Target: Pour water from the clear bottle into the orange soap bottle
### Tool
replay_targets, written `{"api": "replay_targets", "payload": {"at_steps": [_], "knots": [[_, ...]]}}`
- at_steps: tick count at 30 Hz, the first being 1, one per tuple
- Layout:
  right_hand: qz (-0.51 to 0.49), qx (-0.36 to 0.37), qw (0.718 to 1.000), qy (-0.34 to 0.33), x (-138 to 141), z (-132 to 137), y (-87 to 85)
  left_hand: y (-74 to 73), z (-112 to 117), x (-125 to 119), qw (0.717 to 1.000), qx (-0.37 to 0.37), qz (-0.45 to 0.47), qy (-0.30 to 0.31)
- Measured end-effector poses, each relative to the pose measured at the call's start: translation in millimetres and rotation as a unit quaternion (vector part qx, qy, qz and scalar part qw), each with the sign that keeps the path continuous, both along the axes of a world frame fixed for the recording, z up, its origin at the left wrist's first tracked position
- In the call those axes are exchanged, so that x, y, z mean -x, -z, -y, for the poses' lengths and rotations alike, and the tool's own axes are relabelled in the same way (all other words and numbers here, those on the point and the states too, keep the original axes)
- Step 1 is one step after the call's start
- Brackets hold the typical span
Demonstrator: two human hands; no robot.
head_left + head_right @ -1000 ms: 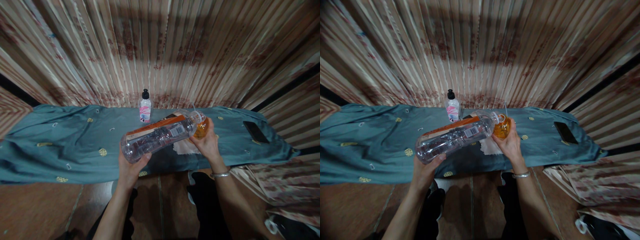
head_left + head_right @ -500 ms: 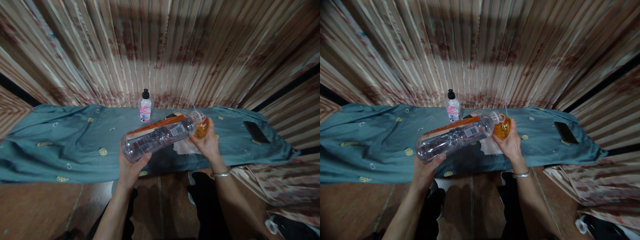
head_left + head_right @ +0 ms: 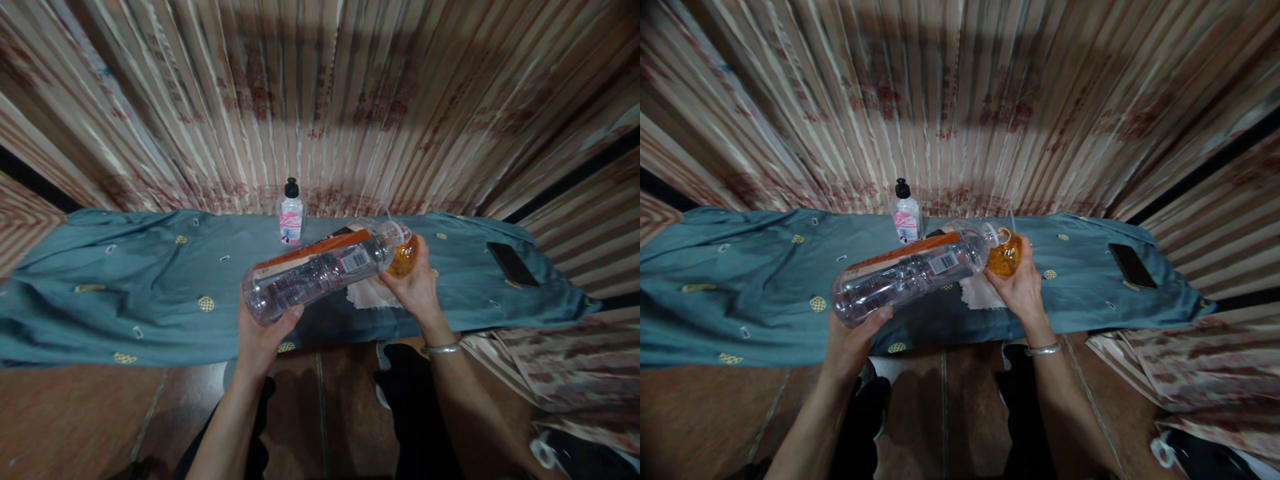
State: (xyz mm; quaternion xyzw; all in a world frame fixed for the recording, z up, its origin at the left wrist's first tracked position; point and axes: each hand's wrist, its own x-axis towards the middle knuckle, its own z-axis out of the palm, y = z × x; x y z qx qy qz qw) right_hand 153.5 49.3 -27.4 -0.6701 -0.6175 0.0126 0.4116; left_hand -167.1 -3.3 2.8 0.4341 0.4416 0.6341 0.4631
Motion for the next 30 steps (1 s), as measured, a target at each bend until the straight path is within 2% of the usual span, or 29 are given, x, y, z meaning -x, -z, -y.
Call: {"api": "replay_targets", "payload": {"at_steps": [6, 12, 21, 30], "knots": [[0.001, 0.015, 1.000, 0.002, -0.6, -0.4, -0.2, 3.2, -0.5, 0.3, 1.000, 0.006, -0.001, -0.002], [0.012, -0.007, 1.000, 0.005, 0.4, -0.3, 0.9, 4.4, 0.1, 0.7, 1.000, 0.008, 0.004, 0.000], [0.017, -0.010, 1.000, 0.000, -0.5, -0.5, 2.0, 3.6, -0.6, 0.8, 1.000, -0.015, 0.005, 0.011], [0.006, -0.003, 1.000, 0.007, 0.6, -1.4, -1.5, 9.5, -1.9, 2.4, 1.000, -0.021, -0.005, 0.013]]}}
